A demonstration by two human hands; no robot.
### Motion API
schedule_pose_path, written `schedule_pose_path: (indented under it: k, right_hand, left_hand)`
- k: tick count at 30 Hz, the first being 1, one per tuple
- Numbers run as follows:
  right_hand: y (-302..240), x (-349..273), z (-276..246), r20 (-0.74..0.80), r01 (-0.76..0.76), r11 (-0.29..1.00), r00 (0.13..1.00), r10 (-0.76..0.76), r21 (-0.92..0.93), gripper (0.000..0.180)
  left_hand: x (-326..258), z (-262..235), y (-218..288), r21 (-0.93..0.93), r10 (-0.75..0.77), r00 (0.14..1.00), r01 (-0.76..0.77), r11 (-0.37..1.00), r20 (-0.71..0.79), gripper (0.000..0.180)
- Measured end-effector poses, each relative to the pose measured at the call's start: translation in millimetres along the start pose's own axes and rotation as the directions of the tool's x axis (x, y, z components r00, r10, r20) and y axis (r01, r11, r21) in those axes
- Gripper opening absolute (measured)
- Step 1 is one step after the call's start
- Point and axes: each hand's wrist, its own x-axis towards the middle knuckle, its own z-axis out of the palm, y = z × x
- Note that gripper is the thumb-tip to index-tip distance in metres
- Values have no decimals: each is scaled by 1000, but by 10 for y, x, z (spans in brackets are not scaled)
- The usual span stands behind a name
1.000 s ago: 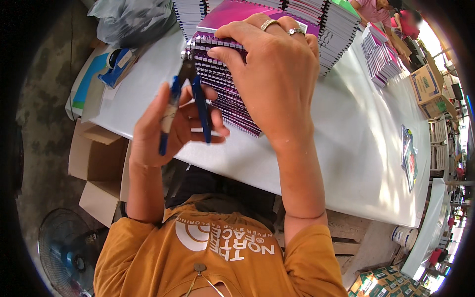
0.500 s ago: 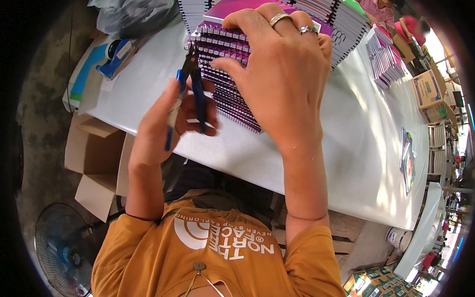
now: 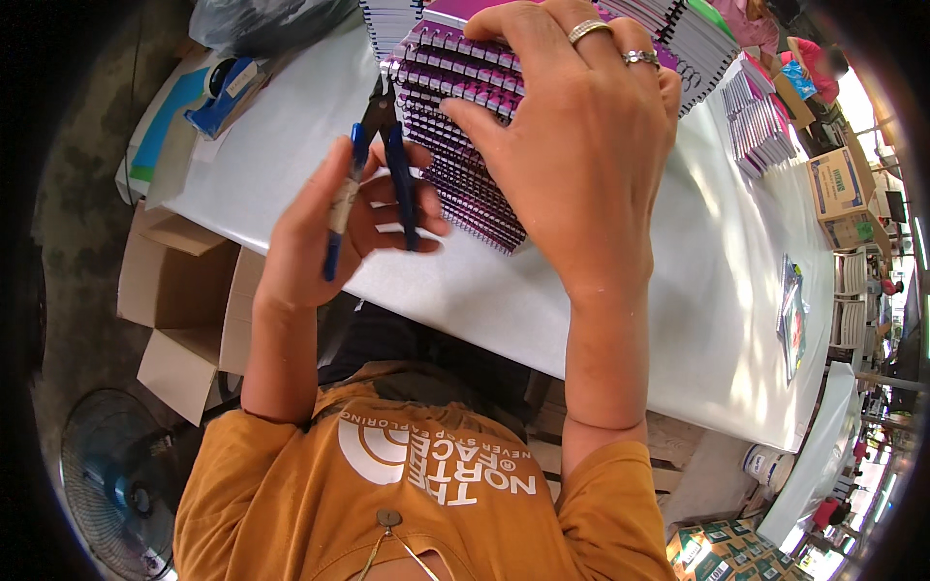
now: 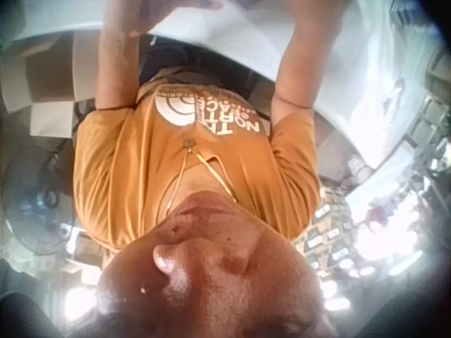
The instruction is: The person trims the excess spiral wire from the edges of notebooks using a pair of pliers and then stacks the notebooks together.
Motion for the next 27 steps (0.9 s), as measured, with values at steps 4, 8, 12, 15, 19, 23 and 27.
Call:
schedule_pose_path:
  k: [4, 8, 12, 15, 19, 23, 27]
  right_hand:
    - [1, -9, 31, -1, -51, 997, 999, 52, 61, 38]
    - [-29, -41, 25, 33, -119, 990, 993, 117, 78, 40]
    - [-29, -4, 6, 45, -47, 998, 998, 49, -53, 41]
    - [-25, -39, 10, 173, -118, 988, 976, 133, -97, 70]
    - [10, -34, 82, -34, 35, 999, 999, -36, -23, 43]
    - [-38, -51, 82, -22, 29, 998, 999, -31, -64, 54]
    - [-52, -79, 118, -18, -6, 993, 1000, 4, -118, 58]
  left_hand:
    - [16, -128, 57, -466, -91, 940, 246, 850, 330, 62]
    - [-2, 0, -51, 782, 322, 919, -23, 623, -229, 61]
    - [10, -4, -31, 446, 69, 983, 13, 895, -168, 60]
    - [-32, 1, -30, -229, -97, 992, 112, 967, 74, 60]
    - [13, -85, -56, -107, -91, 994, 97, 989, 66, 60]
    - [49, 3, -264, 911, 494, 850, -41, 411, -185, 41]
    - [28, -102, -231, 222, 52, 999, -49, 974, -11, 60]
